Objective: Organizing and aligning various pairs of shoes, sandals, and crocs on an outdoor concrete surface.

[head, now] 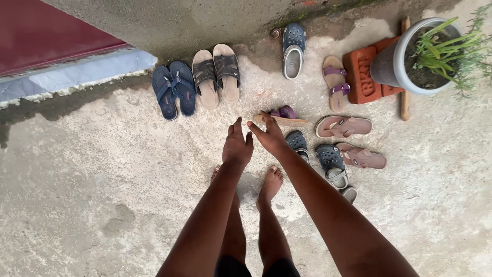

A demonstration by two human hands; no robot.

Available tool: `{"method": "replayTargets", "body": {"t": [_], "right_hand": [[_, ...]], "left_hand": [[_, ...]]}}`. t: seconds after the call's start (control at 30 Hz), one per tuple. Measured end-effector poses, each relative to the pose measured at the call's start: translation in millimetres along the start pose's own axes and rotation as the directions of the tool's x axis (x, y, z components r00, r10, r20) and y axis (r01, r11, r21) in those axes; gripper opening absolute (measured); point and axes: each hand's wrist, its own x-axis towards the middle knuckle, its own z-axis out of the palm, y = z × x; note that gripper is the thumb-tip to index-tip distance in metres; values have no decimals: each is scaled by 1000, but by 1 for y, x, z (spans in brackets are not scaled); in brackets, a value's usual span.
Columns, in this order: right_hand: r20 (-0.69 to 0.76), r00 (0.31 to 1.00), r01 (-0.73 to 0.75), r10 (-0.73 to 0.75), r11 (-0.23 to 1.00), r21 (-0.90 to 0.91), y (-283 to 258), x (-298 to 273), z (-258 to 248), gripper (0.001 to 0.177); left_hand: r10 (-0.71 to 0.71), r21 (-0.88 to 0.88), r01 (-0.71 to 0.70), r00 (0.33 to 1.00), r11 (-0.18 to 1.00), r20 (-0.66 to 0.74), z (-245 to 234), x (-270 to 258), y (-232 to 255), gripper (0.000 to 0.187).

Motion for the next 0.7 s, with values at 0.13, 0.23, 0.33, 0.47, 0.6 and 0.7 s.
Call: {"method": "replayTargets", "body": {"t": [0.13, 0.23, 0.33, 0.47, 0.6, 0.7], "right_hand": [[-9, 1000, 30, -30, 1000, 10, 5, -6, -11, 94], [-17, 999, 36, -35, 999, 16, 5, -11, -27, 92], [-47, 998, 30, -31, 1000, -6, 13, -13, -39, 88], [-70, 997, 38, -35, 998, 45, 21, -15, -51, 81], [-47, 999, 14, -9, 993, 117, 15, -21, -66, 77], [-54, 998, -39, 44, 996, 84, 22, -25, -68, 79]], "left_hand": [[38, 4, -37, 999, 999, -29, 6, -4, 13, 68], [49, 0, -49, 998, 999, -44, 7, -7, 32, 67], [51, -20, -52, 997, 998, -58, 12, -9, 43, 65], [70, -18, -71, 997, 997, -44, 11, -10, 57, 65], [73, -4, -73, 997, 997, -13, 8, -2, 66, 64], [74, 8, -74, 997, 997, 1, 9, 2, 66, 63]]}}
